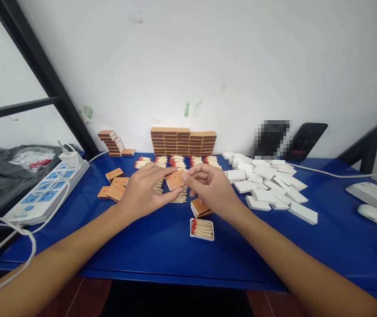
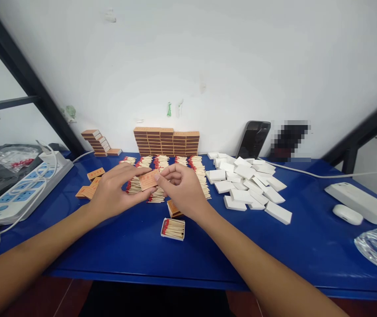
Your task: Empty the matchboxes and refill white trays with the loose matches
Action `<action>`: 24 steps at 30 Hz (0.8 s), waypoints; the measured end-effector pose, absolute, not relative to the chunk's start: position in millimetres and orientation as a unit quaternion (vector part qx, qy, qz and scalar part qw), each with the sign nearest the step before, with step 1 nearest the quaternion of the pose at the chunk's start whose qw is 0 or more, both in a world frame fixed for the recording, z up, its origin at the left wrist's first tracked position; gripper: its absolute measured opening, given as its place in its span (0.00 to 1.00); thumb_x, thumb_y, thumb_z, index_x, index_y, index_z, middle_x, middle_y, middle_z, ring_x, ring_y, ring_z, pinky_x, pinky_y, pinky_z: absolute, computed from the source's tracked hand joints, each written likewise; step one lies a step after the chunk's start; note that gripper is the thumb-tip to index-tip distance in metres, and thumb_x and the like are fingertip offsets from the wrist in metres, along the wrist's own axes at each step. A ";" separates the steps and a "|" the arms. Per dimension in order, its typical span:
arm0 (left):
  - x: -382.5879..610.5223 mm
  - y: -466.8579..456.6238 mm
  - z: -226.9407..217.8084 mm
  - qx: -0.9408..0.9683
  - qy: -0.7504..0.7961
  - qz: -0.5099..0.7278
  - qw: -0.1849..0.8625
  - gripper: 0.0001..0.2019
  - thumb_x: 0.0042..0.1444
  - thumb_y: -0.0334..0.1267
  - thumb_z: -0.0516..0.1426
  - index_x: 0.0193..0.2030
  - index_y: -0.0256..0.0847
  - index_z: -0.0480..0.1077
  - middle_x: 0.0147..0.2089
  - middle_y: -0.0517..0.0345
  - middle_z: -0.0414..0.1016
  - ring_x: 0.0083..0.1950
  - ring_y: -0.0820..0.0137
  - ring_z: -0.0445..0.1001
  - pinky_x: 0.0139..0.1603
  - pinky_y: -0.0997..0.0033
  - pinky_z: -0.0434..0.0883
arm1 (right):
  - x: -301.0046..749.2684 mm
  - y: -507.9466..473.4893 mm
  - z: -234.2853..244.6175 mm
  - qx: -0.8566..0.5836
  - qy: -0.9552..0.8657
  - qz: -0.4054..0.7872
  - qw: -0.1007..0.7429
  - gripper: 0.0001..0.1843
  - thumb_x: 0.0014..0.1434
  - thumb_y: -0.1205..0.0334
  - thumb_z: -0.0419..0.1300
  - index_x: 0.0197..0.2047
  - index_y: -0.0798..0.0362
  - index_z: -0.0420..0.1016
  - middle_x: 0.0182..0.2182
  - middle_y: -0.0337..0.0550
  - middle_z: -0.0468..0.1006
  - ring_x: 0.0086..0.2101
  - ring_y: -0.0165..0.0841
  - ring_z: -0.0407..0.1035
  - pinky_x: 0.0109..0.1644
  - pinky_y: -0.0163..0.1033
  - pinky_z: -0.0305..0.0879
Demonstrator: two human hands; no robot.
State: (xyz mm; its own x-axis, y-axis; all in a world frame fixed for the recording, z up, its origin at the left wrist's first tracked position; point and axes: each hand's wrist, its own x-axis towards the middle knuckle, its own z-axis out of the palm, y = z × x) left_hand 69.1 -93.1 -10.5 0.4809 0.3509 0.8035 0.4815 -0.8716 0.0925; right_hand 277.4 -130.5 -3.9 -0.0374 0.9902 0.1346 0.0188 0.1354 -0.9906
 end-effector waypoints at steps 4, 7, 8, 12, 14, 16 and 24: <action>68.6 -93.0 -8.7 -0.851 -0.258 -0.454 0.064 0.15 0.61 0.44 0.69 0.50 0.39 0.79 0.42 0.50 0.86 0.42 0.62 0.83 0.47 0.59 0.80 | 277.9 -130.0 -2.9 -0.472 -0.537 0.456 0.531 0.25 0.49 0.43 0.78 0.36 0.52 0.74 0.27 0.38 0.79 0.23 0.28 0.70 0.19 0.32 0.62; 68.3 -92.9 -8.8 -0.845 -0.254 -0.465 0.065 0.14 0.60 0.42 0.69 0.50 0.39 0.80 0.41 0.51 0.86 0.40 0.64 0.82 0.44 0.62 0.80 | 277.4 -130.2 -4.8 -0.451 -0.556 0.464 0.522 0.25 0.50 0.43 0.77 0.38 0.52 0.75 0.31 0.40 0.80 0.26 0.29 0.72 0.21 0.32 0.64; 68.5 -92.9 -9.1 -0.843 -0.251 -0.470 0.067 0.14 0.60 0.42 0.69 0.50 0.39 0.80 0.41 0.51 0.86 0.40 0.64 0.82 0.44 0.62 0.80 | 276.9 -130.5 -5.4 -0.441 -0.568 0.468 0.514 0.25 0.51 0.42 0.77 0.38 0.52 0.76 0.32 0.41 0.81 0.27 0.30 0.72 0.21 0.32 0.64; 68.3 -93.0 -11.1 -0.848 -0.238 -0.470 0.057 0.15 0.60 0.42 0.70 0.51 0.39 0.80 0.42 0.51 0.86 0.41 0.63 0.83 0.45 0.62 0.80 | 276.8 -131.9 -4.7 -0.435 -0.598 0.468 0.483 0.25 0.56 0.37 0.72 0.36 0.52 0.78 0.30 0.41 0.80 0.26 0.30 0.71 0.22 0.34 0.64; 67.2 -92.6 -12.1 -0.857 -0.243 -0.452 0.051 0.19 0.60 0.46 0.70 0.53 0.39 0.80 0.43 0.50 0.87 0.41 0.62 0.84 0.45 0.61 0.80 | 279.4 -131.2 -2.6 -0.458 -0.594 0.451 0.484 0.26 0.57 0.35 0.70 0.33 0.52 0.76 0.26 0.40 0.78 0.23 0.29 0.68 0.22 0.34 0.62; 65.5 -92.2 -12.6 -0.860 -0.256 -0.438 0.053 0.22 0.60 0.50 0.70 0.55 0.39 0.80 0.44 0.49 0.87 0.41 0.61 0.85 0.45 0.61 0.80 | 283.6 -129.6 0.3 -0.481 -0.586 0.435 0.487 0.27 0.57 0.35 0.70 0.30 0.52 0.75 0.23 0.39 0.76 0.21 0.28 0.67 0.21 0.34 0.60; 61.7 -91.7 -6.7 -0.841 -0.309 -0.441 0.057 0.19 0.60 0.51 0.69 0.50 0.40 0.82 0.45 0.50 0.87 0.44 0.60 0.85 0.46 0.62 0.80 | 302.5 -122.6 14.9 -0.511 -0.561 0.400 0.514 0.18 0.56 0.49 0.72 0.38 0.50 0.72 0.24 0.35 0.74 0.19 0.28 0.65 0.19 0.34 0.57</action>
